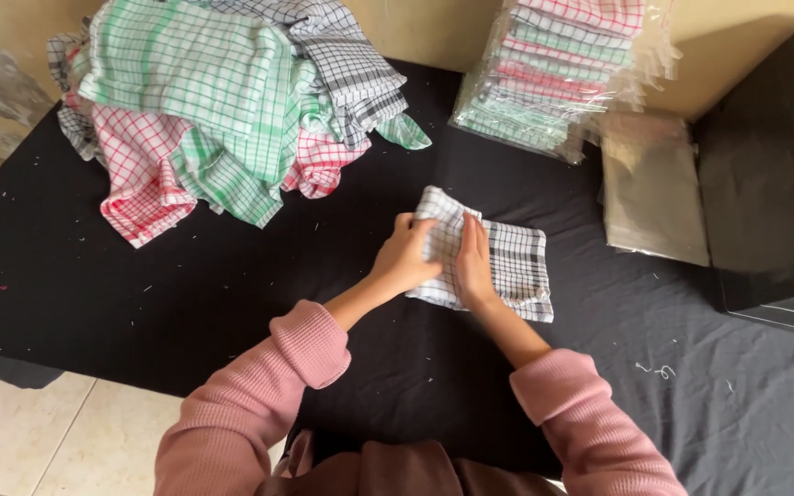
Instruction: The person picks up towels one at a time from a pile, unfolds them on a black surface, and folds them into small rectangles before placing them into plastic bags and setting the bags on a stack.
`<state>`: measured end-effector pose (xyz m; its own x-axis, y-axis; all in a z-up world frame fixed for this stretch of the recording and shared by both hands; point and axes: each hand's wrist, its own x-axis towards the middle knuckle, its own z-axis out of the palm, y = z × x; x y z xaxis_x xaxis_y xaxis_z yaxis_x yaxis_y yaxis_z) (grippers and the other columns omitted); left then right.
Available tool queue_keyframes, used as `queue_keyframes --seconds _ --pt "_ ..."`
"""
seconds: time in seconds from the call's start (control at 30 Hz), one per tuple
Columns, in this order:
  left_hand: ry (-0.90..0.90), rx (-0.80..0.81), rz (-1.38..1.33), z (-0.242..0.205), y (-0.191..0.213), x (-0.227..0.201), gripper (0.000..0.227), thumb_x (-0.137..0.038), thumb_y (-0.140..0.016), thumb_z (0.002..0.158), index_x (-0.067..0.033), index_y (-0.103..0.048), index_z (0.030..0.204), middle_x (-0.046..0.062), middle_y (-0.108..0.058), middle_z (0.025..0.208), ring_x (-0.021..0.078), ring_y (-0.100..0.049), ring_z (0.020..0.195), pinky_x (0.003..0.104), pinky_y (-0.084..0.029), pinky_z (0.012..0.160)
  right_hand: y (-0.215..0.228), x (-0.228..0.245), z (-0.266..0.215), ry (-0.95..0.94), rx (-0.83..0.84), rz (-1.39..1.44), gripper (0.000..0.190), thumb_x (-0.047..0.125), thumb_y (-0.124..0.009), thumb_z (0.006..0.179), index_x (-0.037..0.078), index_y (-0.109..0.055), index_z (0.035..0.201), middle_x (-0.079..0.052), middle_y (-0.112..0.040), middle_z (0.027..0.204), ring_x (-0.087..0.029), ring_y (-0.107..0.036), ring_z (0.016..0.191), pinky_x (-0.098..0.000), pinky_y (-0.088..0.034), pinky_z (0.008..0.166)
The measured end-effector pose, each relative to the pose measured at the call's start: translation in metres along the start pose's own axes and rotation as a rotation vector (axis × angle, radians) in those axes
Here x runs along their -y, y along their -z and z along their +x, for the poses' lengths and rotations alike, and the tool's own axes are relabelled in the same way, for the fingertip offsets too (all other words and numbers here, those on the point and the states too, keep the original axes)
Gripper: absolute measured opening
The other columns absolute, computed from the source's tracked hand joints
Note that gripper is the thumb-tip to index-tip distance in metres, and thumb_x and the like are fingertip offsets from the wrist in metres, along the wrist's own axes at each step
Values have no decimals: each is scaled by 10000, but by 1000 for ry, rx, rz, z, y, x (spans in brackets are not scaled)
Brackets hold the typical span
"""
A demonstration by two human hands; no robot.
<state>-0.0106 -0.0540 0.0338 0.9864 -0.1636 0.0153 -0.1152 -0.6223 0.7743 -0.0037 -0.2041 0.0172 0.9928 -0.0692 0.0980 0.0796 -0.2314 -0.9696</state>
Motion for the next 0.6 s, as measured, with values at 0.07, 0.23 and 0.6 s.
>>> queue_keyframes --seconds 0.07,0.23,0.6 --pt "-68 -7 -32 9 -13 -1 706 -232 -775 744 -115 -553 1404 222 -416 1438 547 -645 1100 562 -600 908 -6 21 -12 -66 -41 -42 589 439 -283 1137 38 -455 1532 -233 -310 1621 -419 -251 1525 -518 -188 1266" --pt "-392 120 -882 -4 -40 -29 620 -238 -513 1085 -17 -253 1603 358 -234 1615 490 -288 1464 596 -311 1180 12 -12 5 -324 -77 859 836 743 -361 979 186 -362 1602 -111 -373 1640 -318 -419 1455 -510 -307 1221" --pt "-796 -100 163 35 -113 1 516 -292 -519 1055 -33 -477 1499 241 -472 1517 541 -417 1394 685 -413 1069 90 18 16 -625 40 992 841 683 -675 812 165 -460 1438 -139 -562 1319 -322 -589 1094 -490 -452 875"
